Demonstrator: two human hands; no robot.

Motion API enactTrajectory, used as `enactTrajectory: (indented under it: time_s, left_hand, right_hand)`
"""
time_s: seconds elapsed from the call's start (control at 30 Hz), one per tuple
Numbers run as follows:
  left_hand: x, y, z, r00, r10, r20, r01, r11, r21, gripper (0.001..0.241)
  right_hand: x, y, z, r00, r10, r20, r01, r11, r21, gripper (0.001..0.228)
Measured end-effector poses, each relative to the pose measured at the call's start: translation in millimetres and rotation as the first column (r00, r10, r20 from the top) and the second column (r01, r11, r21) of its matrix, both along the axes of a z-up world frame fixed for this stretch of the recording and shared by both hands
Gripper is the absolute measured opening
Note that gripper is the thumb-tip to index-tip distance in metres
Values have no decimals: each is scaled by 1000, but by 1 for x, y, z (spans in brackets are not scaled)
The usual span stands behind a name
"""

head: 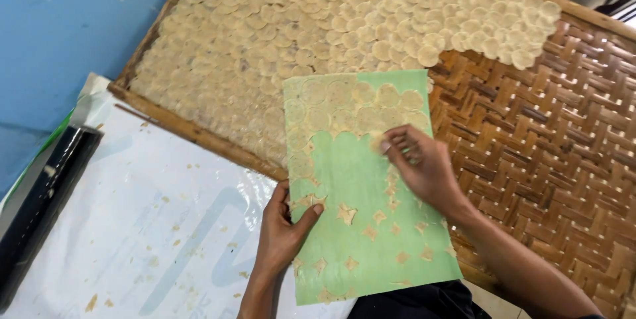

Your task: Peel small food discs from a stencil and place them on a drying tray.

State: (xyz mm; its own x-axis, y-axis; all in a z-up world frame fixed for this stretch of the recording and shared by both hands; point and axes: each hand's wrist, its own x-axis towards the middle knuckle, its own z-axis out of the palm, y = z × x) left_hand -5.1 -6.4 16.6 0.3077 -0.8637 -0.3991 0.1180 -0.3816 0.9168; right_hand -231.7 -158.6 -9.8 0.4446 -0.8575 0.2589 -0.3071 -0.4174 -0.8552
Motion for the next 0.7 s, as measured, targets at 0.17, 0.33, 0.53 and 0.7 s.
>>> enactTrajectory:
  time_s: [0.17,0.33,0.53,0.7]
  left_hand:
    - [-1,0,-12,1000,-1,24,4,991,-134,88]
    - [-3,1,-12,1000,-4,19,8,972,-233,94]
    - [0,6,-14,973,11,229,20,991,-130,57]
    - [-2,6,-11,993,20,119,6,978,-210,50]
  right_hand:
    - [-45,-59,-7,951,-246,-187,264,961,77,16]
    - [-66,-127,-36,895,-362,-260,357,932,-66,13]
    - [-56,-154,-31,866,-476,-151,418,856,-303,16]
    - [-44,-132,-12,837,-493,-235,389,840,-377,25]
